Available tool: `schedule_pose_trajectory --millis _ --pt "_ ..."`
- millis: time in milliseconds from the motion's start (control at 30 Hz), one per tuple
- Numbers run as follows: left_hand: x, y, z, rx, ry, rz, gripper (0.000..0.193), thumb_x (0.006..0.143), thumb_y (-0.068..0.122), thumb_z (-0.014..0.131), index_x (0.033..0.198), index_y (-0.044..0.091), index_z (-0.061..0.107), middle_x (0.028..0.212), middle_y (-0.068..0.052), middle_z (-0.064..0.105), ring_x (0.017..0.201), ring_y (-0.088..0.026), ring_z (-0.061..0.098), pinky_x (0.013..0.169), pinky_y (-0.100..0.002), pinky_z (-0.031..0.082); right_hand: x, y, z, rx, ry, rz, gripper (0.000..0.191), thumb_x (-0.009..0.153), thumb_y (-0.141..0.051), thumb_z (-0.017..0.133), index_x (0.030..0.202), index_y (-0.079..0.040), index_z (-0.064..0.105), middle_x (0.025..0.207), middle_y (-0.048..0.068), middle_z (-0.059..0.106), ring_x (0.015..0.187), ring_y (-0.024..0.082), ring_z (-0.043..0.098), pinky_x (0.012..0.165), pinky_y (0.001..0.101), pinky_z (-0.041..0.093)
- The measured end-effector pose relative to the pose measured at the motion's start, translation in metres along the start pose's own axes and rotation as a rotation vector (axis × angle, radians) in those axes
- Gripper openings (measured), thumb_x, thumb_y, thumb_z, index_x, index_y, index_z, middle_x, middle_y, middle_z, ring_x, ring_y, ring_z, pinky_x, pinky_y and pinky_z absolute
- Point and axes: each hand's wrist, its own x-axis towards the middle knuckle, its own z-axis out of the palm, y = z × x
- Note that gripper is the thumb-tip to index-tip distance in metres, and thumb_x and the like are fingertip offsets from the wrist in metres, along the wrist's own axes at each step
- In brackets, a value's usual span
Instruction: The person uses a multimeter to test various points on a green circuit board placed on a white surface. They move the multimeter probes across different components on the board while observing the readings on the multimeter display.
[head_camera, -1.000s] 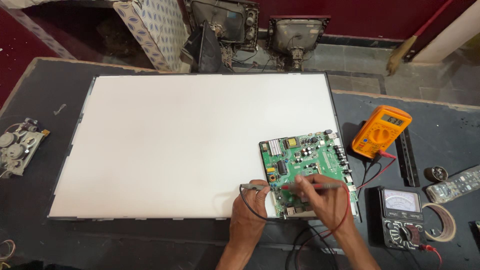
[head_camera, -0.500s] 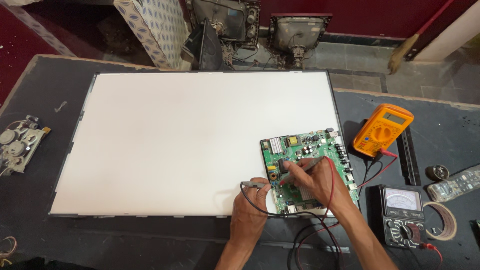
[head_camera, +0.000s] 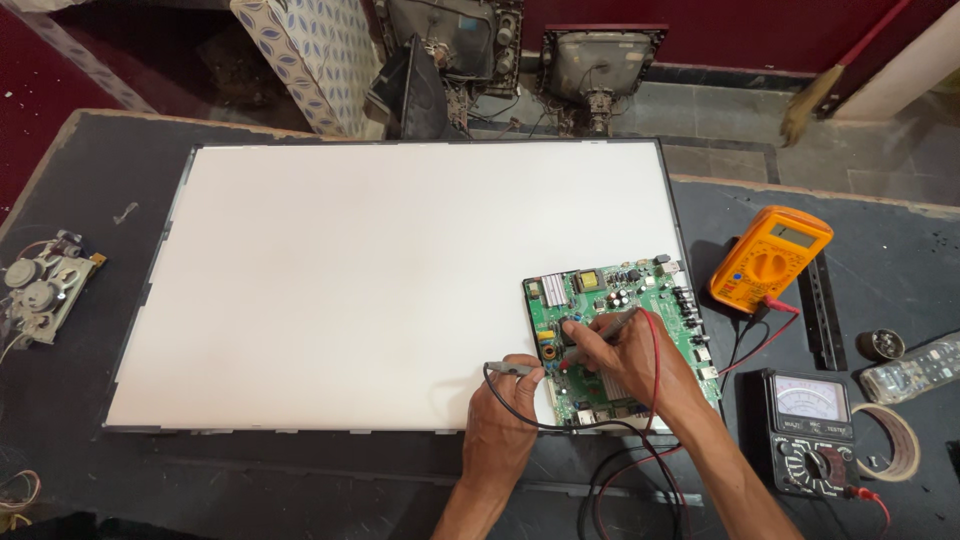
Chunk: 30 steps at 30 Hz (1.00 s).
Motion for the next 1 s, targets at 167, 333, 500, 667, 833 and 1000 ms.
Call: schedule_pose_trajectory --millis 167,333,500,667,833,1000 --pt "0.0005 0.0003 -0.0006 0.018 -0.01 -0.019 0.024 0.103 0.025 0.054 0.103 0.005 0.067 0.09 -0.018 0.07 0.082 -0.039 0.067 0.072 -0.048 0.051 0.0039 -0.0005 -0.0014 0.018 -0.039 -0.045 0.047 0.089 -0.042 0.07 0.073 0.001 0.079 0.054 0.012 0.07 0.048 0.018 0.065 0.048 0.0351 0.049" --pt "-0.0005 0.0018 -0.0004 0.007 0.008 -0.031 0.024 0.101 0.025 0.055 0.102 0.005 0.069 0.091 -0.018 0.071 0.083 -0.038 0.068 0.073 -0.047 0.052 0.0057 -0.001 0.0014 0.013 -0.062 -0.063 0.049 0.09 -0.041 0.069 0.073 0.003 0.079 0.05 0.012 0.061 0.046 0.016 0.051 0.046 0.0376 0.042" --pt "0.0 0.0002 0.0012 0.015 0.014 -0.005 0.024 0.102 0.025 0.055 0.102 0.005 0.069 0.092 -0.018 0.071 0.083 -0.038 0.067 0.073 -0.047 0.052 0.0055 -0.0011 0.0021 -0.076 -0.07 -0.048 0.05 0.093 -0.042 0.068 0.071 0.002 0.079 0.048 0.013 0.048 0.046 0.017 0.04 0.046 0.0403 0.034" --pt "0.0002 0.0006 0.0007 0.021 -0.002 -0.013 0.024 0.101 0.023 0.055 0.101 0.004 0.069 0.092 -0.017 0.071 0.08 -0.037 0.068 0.073 -0.046 0.052 0.0027 -0.0019 0.0026 -0.01 -0.071 -0.083 0.047 0.092 -0.04 0.067 0.072 0.002 0.077 0.047 0.01 0.058 0.044 0.015 0.046 0.044 0.0382 0.039" --pt "0.0007 0.0039 -0.0005 0.012 0.011 0.005 0.024 0.101 0.023 0.057 0.101 0.003 0.069 0.09 -0.018 0.071 0.081 -0.037 0.068 0.073 -0.045 0.053 0.0004 -0.0043 0.0029 0.011 -0.062 -0.102 0.047 0.093 -0.04 0.067 0.072 0.002 0.076 0.048 0.01 0.06 0.044 0.015 0.047 0.044 0.0373 0.039" --pt "0.0006 0.0041 -0.0009 -0.001 0.017 0.036 0.023 0.101 0.022 0.057 0.101 0.002 0.069 0.09 -0.017 0.071 0.08 -0.036 0.069 0.072 -0.044 0.053 -0.001 -0.007 0.0024 -0.013 -0.049 -0.106 0.049 0.093 -0.04 0.067 0.07 0.003 0.074 0.049 0.01 0.058 0.044 0.015 0.048 0.043 0.0376 0.038"
